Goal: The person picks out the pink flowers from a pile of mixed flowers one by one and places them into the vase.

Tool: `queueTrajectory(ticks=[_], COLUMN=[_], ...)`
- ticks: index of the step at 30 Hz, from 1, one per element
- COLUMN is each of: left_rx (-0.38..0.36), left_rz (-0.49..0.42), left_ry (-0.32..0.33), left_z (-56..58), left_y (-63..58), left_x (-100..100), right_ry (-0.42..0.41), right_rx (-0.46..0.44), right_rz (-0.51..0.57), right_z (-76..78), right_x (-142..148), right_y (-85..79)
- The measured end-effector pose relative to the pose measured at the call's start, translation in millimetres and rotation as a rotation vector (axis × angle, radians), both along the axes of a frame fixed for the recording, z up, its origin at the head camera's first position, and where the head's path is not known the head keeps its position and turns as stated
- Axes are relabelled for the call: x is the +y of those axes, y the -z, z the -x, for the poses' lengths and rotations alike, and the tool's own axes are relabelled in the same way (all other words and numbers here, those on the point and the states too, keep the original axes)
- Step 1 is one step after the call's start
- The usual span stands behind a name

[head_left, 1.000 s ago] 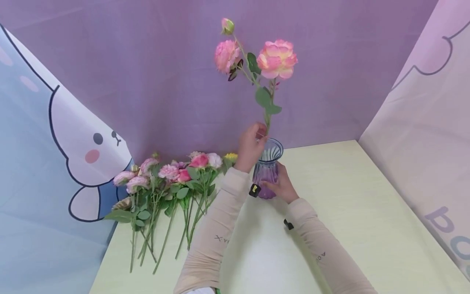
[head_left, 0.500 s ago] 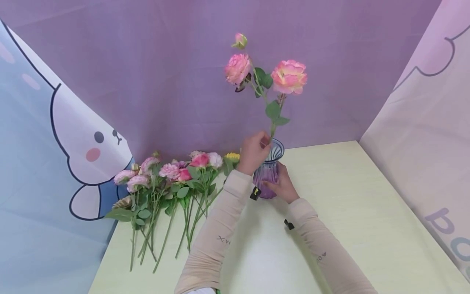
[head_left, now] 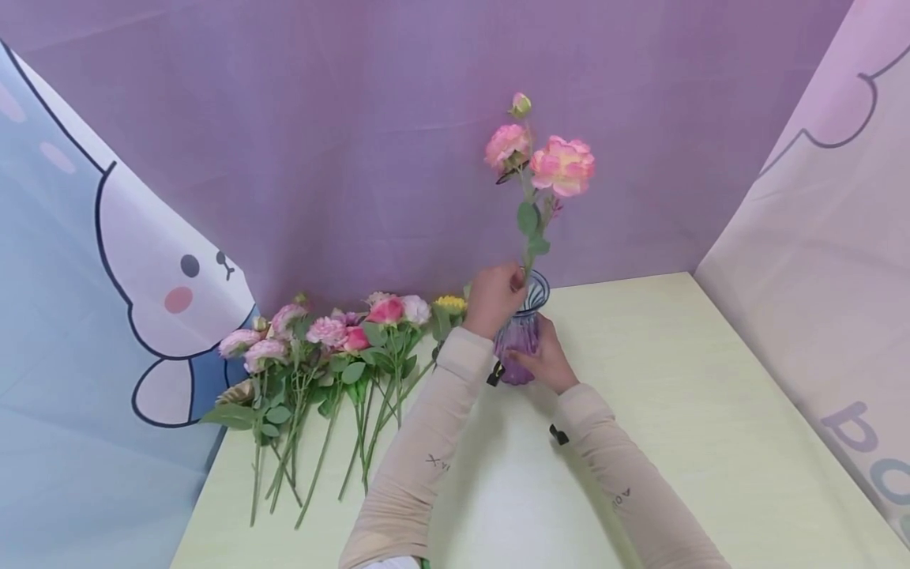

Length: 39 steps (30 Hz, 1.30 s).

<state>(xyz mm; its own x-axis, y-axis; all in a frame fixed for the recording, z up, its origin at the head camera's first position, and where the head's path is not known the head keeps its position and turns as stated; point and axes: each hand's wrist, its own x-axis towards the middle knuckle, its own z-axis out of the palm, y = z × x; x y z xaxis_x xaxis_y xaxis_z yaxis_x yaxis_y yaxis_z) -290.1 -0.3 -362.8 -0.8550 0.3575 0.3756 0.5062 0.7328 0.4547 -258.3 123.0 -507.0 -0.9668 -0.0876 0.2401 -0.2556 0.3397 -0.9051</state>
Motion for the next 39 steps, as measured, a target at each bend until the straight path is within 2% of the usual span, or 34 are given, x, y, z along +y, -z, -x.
queueTrajectory(ticks=[9, 15, 22, 26, 34, 39], left_rx=[0.001, -0.057, -0.146, -0.165, -0.213, -0.207], left_rz=[0.122, 0.202, 0.281, 0.326, 0.366, 0.354], left_ry=[-0.046, -0.069, -0.083, -0.089, -0.094, -0.091], left_z=[-2.7, -2.6, -1.1, 1.6, 1.4, 1.0], left_y=[-2.1, -6.0, -11.4, -12.0, -16.8, -16.6], left_x=[4, 7, 11, 12, 15, 14], right_ry=[-0.007, -0.008, -0.015, -0.004, -0.006, -0.004], right_rx=[-0.008, -0.027, 0.007, -0.004, -0.019, -0.022], right_rz=[0.029, 0.024, 0.053, 0.029, 0.019, 0.016], right_z=[-0.8, 0.1, 1.0, 0.7, 1.3, 1.8], right_x=[1, 1, 2, 1, 2, 1], right_y=[0.7, 1.9, 3.1, 0.9, 1.7, 2.2])
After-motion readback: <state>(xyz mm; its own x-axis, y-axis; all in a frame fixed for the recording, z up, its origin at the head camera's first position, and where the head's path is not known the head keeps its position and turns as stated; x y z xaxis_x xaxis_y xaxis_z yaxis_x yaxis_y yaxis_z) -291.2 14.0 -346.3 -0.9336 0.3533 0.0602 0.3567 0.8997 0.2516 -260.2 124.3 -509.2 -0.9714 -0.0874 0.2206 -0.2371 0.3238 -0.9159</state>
